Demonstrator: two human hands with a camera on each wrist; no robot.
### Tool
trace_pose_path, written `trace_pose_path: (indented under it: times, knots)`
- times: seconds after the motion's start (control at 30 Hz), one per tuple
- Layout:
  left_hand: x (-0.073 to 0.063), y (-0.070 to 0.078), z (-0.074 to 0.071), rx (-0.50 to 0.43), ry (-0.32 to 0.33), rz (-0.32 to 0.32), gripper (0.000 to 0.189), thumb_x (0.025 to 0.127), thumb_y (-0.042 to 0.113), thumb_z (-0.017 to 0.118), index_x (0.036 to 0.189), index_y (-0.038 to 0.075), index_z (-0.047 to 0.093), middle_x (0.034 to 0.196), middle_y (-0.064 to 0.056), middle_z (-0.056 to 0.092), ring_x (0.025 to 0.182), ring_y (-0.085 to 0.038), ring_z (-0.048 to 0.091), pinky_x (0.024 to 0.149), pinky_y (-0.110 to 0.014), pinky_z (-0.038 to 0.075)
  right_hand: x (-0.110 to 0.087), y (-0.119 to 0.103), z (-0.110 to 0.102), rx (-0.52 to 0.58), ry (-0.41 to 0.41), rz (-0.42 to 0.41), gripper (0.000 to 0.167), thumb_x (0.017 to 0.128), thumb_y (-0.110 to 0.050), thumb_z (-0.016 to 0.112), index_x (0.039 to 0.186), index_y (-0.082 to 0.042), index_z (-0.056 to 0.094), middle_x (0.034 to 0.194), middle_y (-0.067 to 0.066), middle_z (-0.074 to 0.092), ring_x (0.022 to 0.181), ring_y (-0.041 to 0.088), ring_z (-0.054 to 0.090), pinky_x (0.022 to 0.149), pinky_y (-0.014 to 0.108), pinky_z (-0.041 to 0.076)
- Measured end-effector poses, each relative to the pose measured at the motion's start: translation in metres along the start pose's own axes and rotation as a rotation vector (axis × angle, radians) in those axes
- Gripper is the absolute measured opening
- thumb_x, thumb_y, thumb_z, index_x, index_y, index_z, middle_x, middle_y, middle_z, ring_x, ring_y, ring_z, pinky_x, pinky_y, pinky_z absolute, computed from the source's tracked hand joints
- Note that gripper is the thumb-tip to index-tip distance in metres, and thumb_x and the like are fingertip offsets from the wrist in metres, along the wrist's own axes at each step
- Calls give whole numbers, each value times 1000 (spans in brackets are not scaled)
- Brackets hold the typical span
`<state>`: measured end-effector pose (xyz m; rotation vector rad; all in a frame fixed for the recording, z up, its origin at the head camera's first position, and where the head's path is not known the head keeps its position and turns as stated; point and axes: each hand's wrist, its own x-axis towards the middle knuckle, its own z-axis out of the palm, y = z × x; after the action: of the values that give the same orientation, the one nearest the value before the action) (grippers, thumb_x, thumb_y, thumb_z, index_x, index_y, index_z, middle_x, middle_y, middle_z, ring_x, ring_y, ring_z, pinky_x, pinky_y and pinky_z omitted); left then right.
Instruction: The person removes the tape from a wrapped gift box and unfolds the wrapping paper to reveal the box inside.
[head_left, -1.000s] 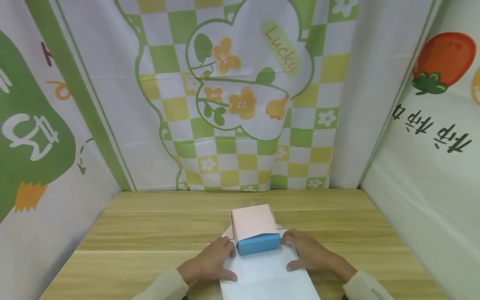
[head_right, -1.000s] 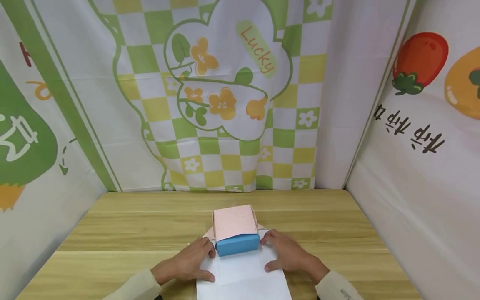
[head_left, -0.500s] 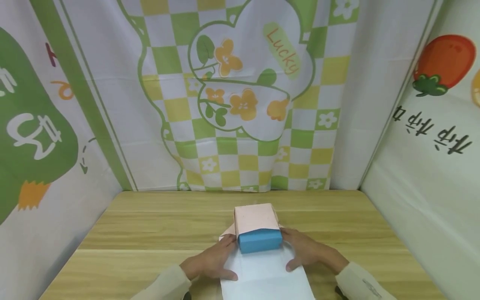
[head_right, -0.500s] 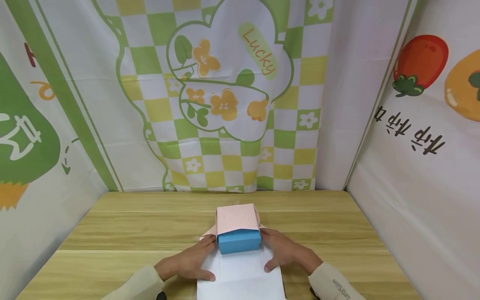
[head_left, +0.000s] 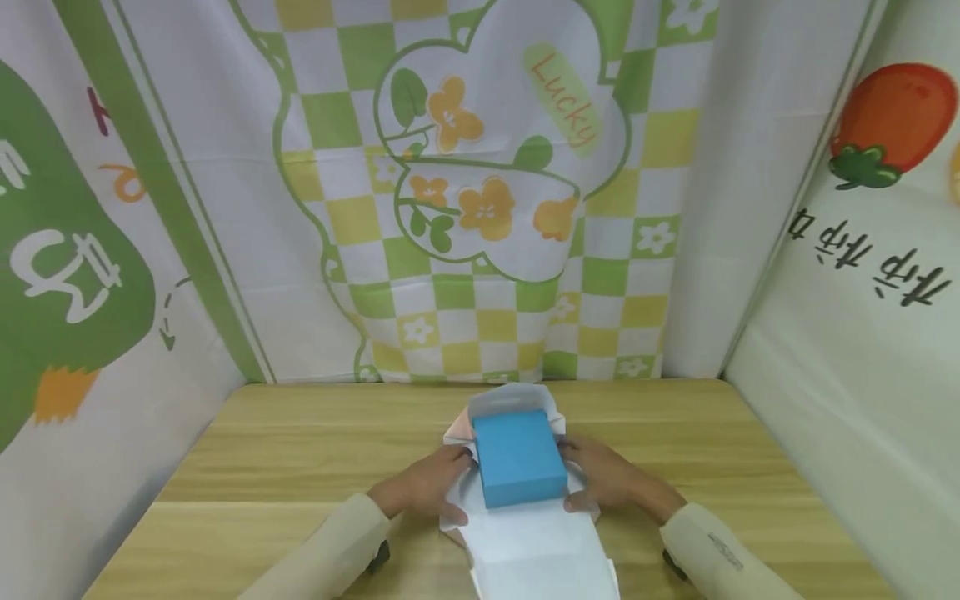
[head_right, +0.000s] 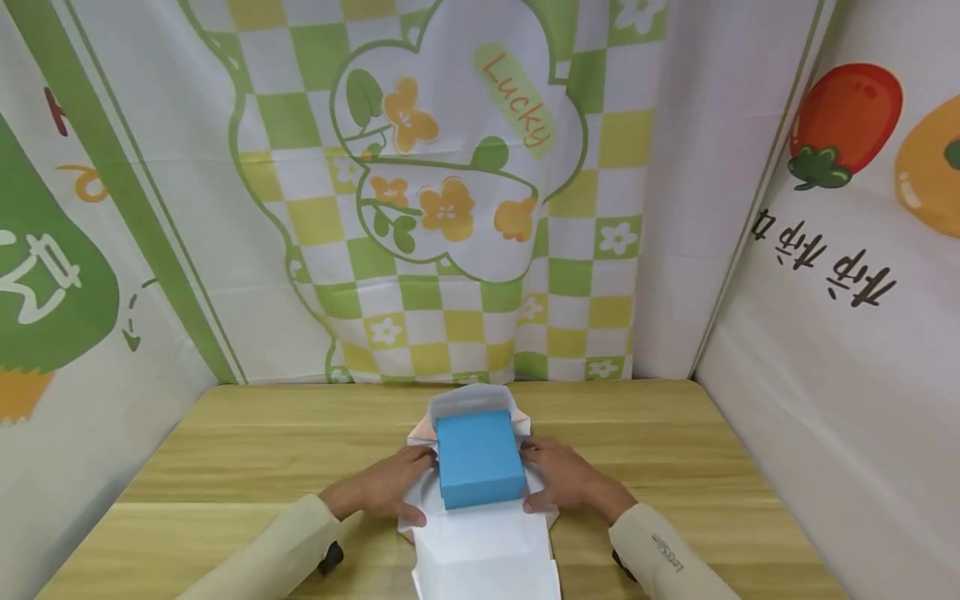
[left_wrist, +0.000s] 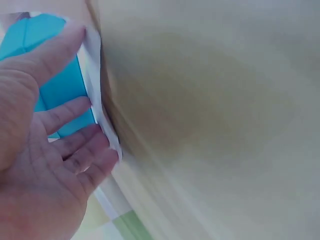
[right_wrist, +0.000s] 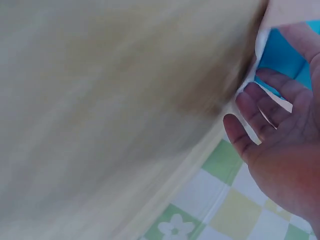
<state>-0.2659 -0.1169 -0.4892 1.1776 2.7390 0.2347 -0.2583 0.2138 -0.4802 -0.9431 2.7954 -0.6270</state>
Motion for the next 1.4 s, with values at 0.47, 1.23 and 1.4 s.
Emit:
trace_pose_path:
  times: [0.47,1.23,1.4]
  knots:
    - [15,-11,-6,-20,-58,-62,126,61,66,83,154,3,27,163,-17,20,150,-35,23,123,-51,23,15,12,-4,76,-123,47,130,58,-49,91,154,3,20,161,26,18,149,46,18,118,65,20]
    - [32,-29,-9,68,-47,-63,124,58,79,75,155,15,30,163,-16,22,153,-37,12,125,-54,11,33,9,-7,-109,-222,224,135,53,-55,93,156,-8,21,165,23,2,144,43,21,113,68,22]
    - [31,-32,-4,8,-49,-109,123,57,77,77,154,19,30,163,-16,20,152,-38,16,124,-53,19,37,9,-6,-106,-240,247,136,51,-53,94,157,-9,20,165,20,6,143,41,21,112,67,23]
